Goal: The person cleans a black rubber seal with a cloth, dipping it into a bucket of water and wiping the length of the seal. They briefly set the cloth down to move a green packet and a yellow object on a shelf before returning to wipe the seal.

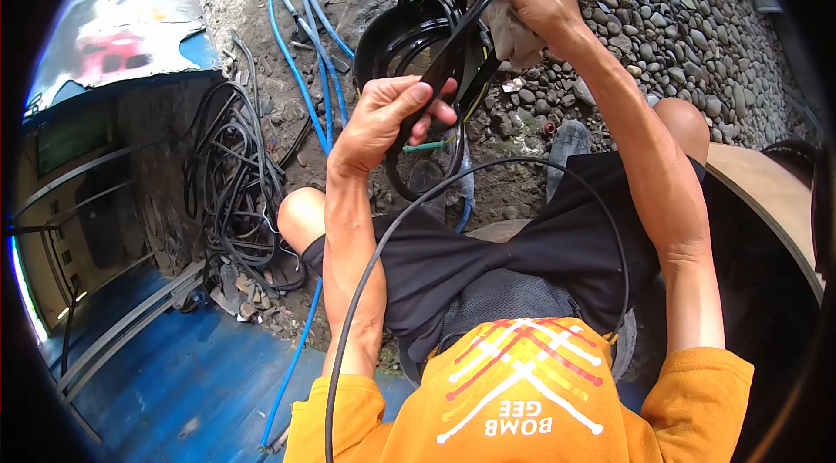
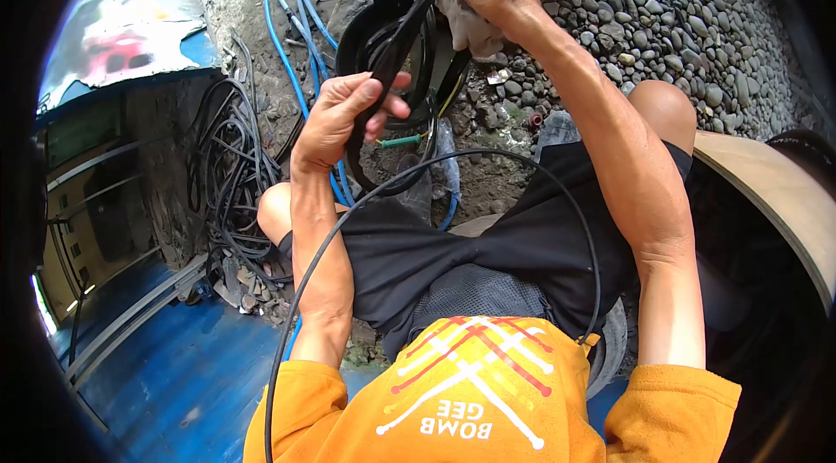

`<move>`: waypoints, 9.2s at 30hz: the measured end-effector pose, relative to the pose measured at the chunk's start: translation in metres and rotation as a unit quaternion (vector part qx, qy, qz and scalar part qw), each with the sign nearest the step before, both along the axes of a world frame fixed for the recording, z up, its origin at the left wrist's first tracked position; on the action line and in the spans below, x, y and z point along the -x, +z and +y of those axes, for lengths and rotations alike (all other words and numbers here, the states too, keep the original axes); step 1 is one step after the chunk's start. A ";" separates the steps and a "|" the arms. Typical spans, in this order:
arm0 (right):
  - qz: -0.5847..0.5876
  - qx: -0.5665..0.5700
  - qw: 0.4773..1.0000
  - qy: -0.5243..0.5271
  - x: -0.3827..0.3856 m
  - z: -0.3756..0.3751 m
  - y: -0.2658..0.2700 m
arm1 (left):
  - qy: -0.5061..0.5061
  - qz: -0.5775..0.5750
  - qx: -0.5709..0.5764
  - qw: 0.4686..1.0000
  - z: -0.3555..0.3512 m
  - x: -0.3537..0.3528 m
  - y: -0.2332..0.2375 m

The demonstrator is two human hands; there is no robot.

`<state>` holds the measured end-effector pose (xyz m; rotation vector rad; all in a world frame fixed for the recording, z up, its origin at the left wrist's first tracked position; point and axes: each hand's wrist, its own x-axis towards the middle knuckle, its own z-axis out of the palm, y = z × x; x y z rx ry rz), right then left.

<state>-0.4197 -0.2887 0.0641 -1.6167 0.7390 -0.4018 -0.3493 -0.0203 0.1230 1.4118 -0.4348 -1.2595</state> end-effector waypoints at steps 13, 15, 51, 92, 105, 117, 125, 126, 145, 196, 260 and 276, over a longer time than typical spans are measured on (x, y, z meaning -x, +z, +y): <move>0.026 -0.133 0.969 -0.208 -0.002 -0.042 0.032 | 0.147 -0.579 -0.111 0.794 0.025 -0.007 -0.016; 0.001 -0.130 0.970 -0.208 0.001 -0.050 0.033 | 0.153 -0.631 -0.115 0.751 0.025 -0.012 -0.018; -0.104 -0.079 0.991 0.013 0.013 0.001 0.070 | 0.254 -0.003 0.282 0.925 0.027 -0.043 0.019; -0.171 -0.007 0.939 0.298 0.053 0.042 0.063 | 0.481 -0.255 0.070 0.836 0.007 -0.030 -0.044; -0.138 -0.111 0.959 0.222 0.030 0.061 0.034 | 0.414 -0.160 0.164 0.881 0.018 -0.030 -0.037; -0.050 0.193 0.976 0.086 0.024 0.057 0.012 | 0.398 0.198 0.258 0.857 0.015 -0.033 -0.034; -0.187 -0.012 0.945 0.269 0.018 0.097 0.040 | 0.397 0.178 0.219 0.873 -0.006 -0.019 -0.034; -0.189 0.044 0.949 0.250 0.013 0.107 0.040 | 0.486 0.153 0.149 0.847 -0.019 -0.007 -0.026; -0.015 0.134 0.950 0.282 0.037 0.118 0.026 | 0.412 0.250 0.200 0.853 -0.017 0.019 -0.041; 0.092 0.075 0.965 0.232 0.046 0.116 0.008 | 0.369 0.260 0.288 0.844 -0.014 0.017 -0.024; -0.108 -0.252 0.925 0.265 0.035 0.113 0.018 | 0.310 0.085 0.335 0.886 -0.024 0.011 0.003; -0.037 0.017 0.965 0.259 0.040 0.124 -0.015 | 0.361 0.135 0.308 0.870 -0.026 0.000 0.001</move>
